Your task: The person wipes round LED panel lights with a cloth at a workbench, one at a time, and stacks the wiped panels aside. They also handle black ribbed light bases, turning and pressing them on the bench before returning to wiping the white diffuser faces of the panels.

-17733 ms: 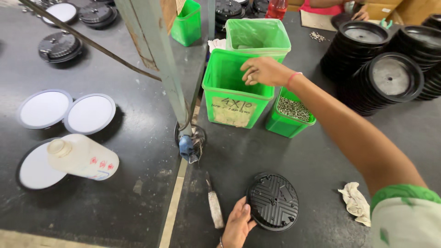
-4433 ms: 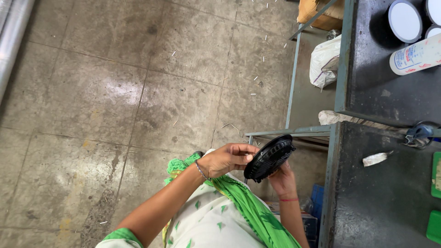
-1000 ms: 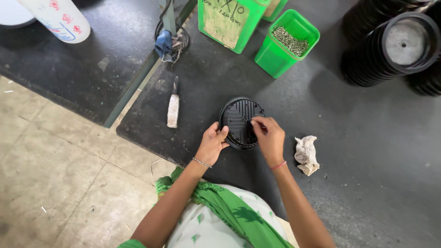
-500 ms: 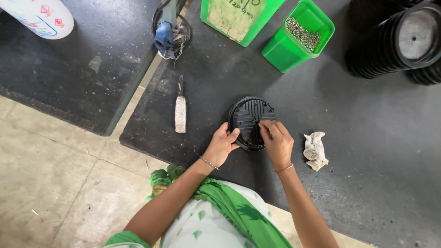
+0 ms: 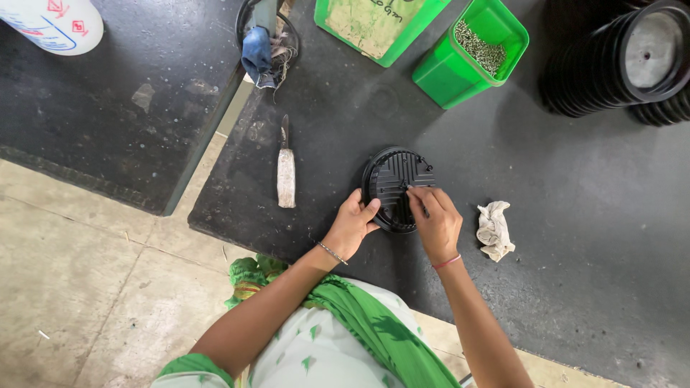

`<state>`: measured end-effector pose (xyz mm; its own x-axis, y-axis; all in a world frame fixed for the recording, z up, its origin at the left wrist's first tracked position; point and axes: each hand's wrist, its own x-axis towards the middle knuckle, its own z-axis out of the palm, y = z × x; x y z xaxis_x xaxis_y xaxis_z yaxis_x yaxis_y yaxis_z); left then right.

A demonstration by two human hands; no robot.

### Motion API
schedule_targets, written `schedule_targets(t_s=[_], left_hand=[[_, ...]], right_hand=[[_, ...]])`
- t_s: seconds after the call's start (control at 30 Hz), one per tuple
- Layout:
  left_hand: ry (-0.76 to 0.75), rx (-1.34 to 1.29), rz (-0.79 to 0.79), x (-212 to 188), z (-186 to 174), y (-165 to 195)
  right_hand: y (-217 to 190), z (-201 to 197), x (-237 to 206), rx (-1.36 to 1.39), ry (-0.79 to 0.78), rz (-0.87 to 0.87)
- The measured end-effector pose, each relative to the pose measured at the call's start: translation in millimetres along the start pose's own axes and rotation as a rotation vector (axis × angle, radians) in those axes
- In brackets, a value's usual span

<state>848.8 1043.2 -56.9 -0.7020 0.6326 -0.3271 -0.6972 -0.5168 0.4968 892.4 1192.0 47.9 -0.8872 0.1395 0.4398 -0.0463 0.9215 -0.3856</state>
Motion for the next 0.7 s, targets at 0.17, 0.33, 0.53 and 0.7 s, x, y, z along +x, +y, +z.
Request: schedule_targets(t_s=[0.17,0.33,0.53,0.7], left_hand=[[-0.002,0.001,-0.003,0.6,-1.0,-1.1],[-0.016,-0.007,0.008,2.1,-1.3,-3.3],[0.003,0.013,-0.008,2.0,-2.4,-4.2],[-0.003,0.013,-0.002,0.9,-1.4,-2.2]], right_hand=[[-0.2,3.4,-1.8,0.014,0.015,0.036],[-1.7,4.9,-2.0,0.021,0.029,0.075],[-3.3,2.3,-2.5,-0.014,0.023,0.017],[11.0,2.5,-8.8,0.135,-0.041,0.207]])
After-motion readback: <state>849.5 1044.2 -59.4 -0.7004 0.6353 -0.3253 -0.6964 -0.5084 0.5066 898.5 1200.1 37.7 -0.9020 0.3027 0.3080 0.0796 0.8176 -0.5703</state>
